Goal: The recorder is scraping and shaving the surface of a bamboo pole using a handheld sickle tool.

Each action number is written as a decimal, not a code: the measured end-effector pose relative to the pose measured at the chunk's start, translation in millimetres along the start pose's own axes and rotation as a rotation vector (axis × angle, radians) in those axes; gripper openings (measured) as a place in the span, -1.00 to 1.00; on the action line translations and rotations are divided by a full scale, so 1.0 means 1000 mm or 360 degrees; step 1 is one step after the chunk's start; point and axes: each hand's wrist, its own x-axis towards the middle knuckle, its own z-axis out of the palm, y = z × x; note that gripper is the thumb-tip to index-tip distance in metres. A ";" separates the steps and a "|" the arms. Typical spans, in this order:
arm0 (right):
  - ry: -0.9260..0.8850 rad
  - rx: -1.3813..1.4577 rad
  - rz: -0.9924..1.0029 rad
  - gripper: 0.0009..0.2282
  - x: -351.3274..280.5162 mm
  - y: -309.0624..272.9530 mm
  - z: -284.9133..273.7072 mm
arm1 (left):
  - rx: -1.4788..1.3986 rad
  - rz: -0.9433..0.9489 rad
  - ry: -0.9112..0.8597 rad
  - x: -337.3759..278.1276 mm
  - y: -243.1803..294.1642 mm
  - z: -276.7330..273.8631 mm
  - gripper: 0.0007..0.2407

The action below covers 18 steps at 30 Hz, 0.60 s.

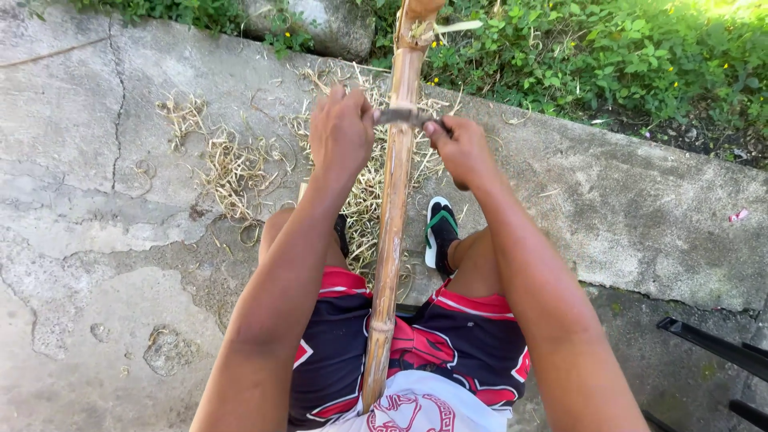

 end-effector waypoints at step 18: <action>0.0542 -0.0102 -0.0472 -0.66 0.088 0.014 0.007 | 0.0030 0.0177 0.0425 0.092 -0.006 0.040 -0.81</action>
